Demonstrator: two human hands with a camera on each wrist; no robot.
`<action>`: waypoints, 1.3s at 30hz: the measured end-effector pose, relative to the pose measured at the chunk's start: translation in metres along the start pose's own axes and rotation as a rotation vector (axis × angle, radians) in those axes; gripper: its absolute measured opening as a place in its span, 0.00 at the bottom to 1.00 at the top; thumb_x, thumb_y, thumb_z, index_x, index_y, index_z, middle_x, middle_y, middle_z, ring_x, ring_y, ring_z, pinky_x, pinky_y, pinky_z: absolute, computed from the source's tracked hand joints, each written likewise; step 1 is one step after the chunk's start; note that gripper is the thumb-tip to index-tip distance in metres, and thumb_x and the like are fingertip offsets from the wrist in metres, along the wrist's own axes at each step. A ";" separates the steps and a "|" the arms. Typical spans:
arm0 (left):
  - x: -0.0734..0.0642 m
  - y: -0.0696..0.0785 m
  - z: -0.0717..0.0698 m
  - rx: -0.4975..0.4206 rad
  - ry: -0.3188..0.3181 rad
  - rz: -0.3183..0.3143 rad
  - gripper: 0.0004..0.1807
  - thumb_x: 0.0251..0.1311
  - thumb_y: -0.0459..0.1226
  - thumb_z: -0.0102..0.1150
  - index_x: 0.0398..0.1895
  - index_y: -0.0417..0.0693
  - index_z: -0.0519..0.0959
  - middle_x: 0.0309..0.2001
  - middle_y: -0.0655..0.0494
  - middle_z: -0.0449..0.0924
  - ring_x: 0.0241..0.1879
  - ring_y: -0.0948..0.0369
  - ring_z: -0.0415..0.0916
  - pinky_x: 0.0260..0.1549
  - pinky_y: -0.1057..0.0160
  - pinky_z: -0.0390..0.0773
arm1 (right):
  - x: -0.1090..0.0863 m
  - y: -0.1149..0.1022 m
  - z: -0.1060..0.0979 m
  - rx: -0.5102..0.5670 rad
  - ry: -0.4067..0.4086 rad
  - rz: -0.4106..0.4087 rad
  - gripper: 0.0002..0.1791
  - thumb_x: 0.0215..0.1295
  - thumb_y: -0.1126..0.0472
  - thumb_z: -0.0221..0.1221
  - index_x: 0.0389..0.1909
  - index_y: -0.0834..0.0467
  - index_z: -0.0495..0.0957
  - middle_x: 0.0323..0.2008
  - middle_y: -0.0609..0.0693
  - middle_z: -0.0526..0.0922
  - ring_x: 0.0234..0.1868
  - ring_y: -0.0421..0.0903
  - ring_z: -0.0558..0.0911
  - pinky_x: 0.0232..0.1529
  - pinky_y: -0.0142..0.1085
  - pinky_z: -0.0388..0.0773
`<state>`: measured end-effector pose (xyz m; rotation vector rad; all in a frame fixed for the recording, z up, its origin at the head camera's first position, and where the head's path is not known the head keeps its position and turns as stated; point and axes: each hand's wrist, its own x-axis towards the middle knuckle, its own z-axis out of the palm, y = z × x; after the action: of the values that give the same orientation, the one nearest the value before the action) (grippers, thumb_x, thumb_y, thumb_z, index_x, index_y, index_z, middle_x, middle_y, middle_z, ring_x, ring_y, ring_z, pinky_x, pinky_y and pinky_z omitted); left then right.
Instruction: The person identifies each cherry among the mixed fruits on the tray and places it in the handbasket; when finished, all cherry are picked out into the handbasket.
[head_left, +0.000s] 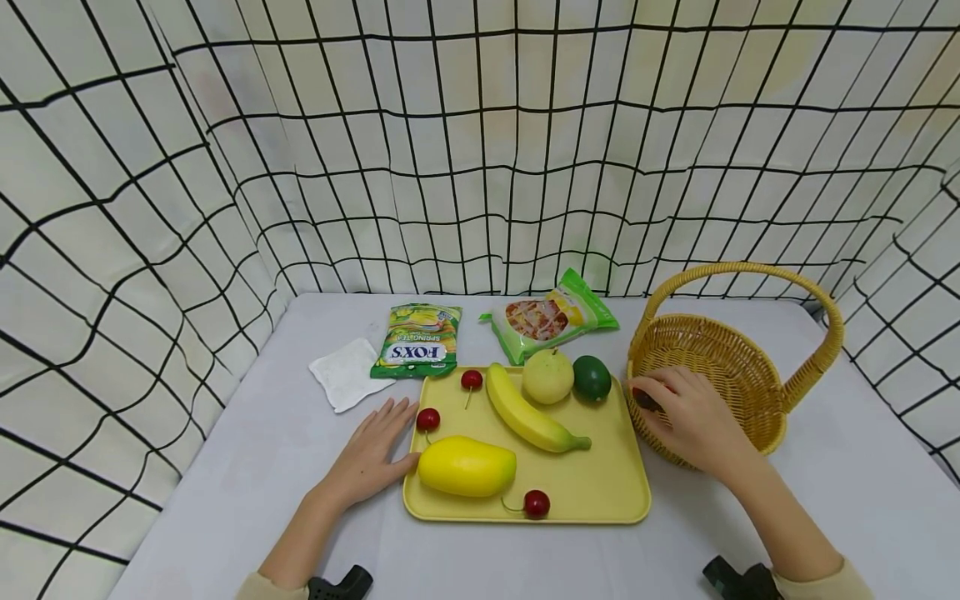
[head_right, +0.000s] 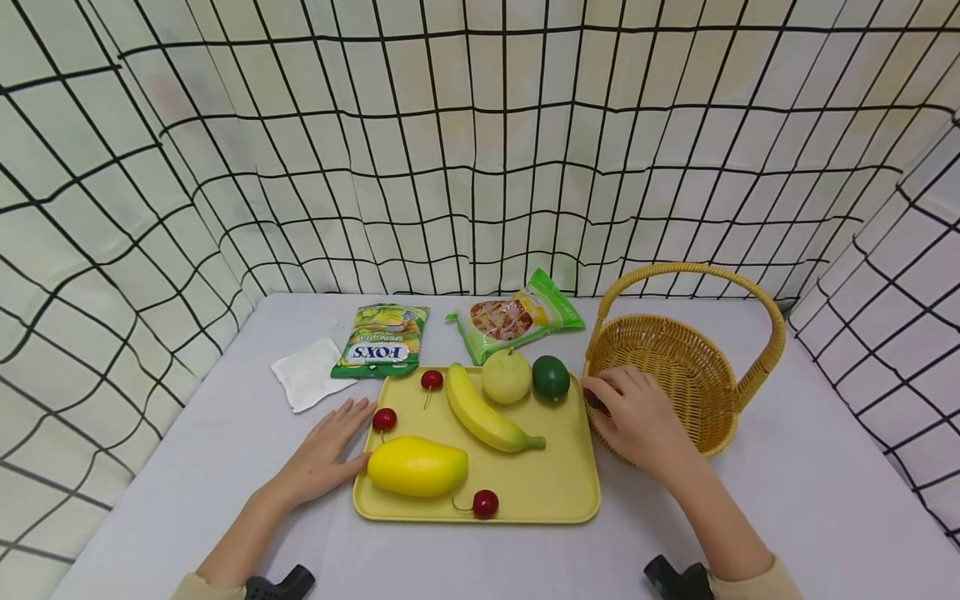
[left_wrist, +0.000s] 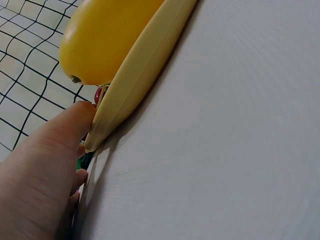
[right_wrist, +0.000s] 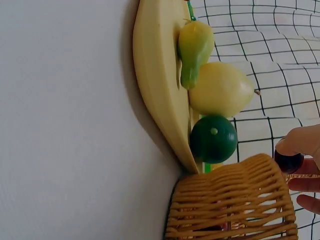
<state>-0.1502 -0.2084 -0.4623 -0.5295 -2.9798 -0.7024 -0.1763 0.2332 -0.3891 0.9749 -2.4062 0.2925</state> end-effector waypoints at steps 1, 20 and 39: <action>0.000 0.000 0.000 -0.001 -0.003 -0.003 0.38 0.56 0.53 0.54 0.69 0.49 0.58 0.69 0.48 0.53 0.69 0.49 0.44 0.65 0.48 0.43 | -0.001 0.002 0.000 -0.003 0.004 0.007 0.23 0.42 0.66 0.66 0.44 0.60 0.77 0.38 0.52 0.77 0.40 0.50 0.74 0.37 0.45 0.72; 0.000 -0.001 0.001 0.009 0.015 0.008 0.39 0.55 0.53 0.54 0.69 0.49 0.58 0.68 0.47 0.54 0.69 0.48 0.45 0.65 0.47 0.44 | -0.008 0.028 0.013 0.000 -0.133 0.181 0.19 0.50 0.64 0.64 0.45 0.61 0.76 0.36 0.54 0.78 0.39 0.53 0.76 0.35 0.48 0.74; 0.000 -0.001 -0.001 0.007 -0.013 -0.006 0.39 0.56 0.53 0.54 0.69 0.50 0.57 0.69 0.48 0.53 0.69 0.49 0.43 0.65 0.48 0.42 | 0.003 0.037 0.031 0.030 -0.317 0.375 0.22 0.60 0.57 0.57 0.52 0.64 0.73 0.45 0.64 0.78 0.46 0.61 0.76 0.43 0.54 0.73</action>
<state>-0.1504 -0.2096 -0.4620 -0.5266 -2.9962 -0.6915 -0.2159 0.2463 -0.4133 0.6104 -2.8820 0.3267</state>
